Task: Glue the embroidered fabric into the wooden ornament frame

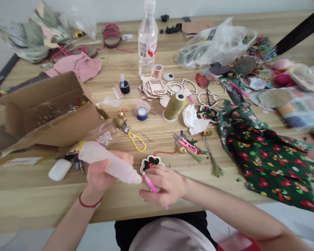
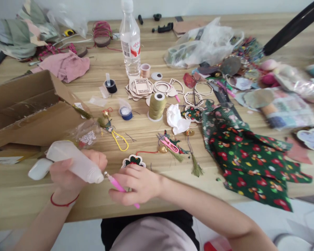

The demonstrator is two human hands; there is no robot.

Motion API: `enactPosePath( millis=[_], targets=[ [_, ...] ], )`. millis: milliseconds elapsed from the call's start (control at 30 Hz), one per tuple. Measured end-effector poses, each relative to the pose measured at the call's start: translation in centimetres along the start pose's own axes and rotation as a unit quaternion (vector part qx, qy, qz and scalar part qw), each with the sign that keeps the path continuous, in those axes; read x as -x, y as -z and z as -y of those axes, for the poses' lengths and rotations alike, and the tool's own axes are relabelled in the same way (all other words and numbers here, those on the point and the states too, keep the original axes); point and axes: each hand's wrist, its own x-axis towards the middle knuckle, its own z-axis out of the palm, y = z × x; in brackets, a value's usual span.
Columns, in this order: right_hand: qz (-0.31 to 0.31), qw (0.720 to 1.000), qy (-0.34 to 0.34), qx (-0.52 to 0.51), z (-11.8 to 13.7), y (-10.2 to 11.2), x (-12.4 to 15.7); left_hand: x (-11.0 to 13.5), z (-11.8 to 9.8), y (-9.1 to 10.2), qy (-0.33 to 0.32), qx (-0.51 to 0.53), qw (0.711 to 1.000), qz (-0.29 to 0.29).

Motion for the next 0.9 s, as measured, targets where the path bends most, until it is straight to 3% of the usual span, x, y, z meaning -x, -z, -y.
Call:
enactPosePath(
  millis=[167,300,367,433,500,567,700,800,900],
  targets=[
    [0.000,1.000,0.000,-0.009,0.0,0.0,-0.1,-0.1,0.0,0.0,-0.004,0.008,1.000,-0.007],
    [0.010,1.000,0.018,-0.023,-0.2,0.4,-0.1,-0.2,-0.1,-0.1,-0.004,0.014,0.997,-0.080],
    [0.011,0.999,-0.028,-0.039,-0.7,1.1,-0.2,-0.2,-0.2,-0.1,0.013,0.025,0.992,-0.125],
    [-0.007,0.990,-0.125,-0.066,-1.3,1.8,-0.4,-0.1,-0.3,0.1,0.034,0.044,0.987,-0.148],
    [-0.052,0.962,-0.238,-0.120,-1.9,2.2,-0.5,0.0,-0.4,0.2,0.048,0.068,0.985,-0.150],
    [-0.087,0.913,-0.345,-0.202,-2.5,2.3,-0.5,0.0,-0.4,0.3,0.052,0.085,0.985,-0.139],
    [-0.063,0.804,-0.490,-0.330,-3.0,1.4,-0.3,-0.1,-0.3,0.3,0.052,0.088,0.988,-0.118],
    [-0.014,0.773,-0.520,-0.363,-3.0,0.6,-0.1,-0.2,-0.3,0.3,0.056,0.088,0.987,-0.120],
    [-0.011,0.773,-0.530,-0.348,-2.9,0.1,0.1,-0.2,-0.4,0.3,0.058,0.087,0.987,-0.125]
  ],
)
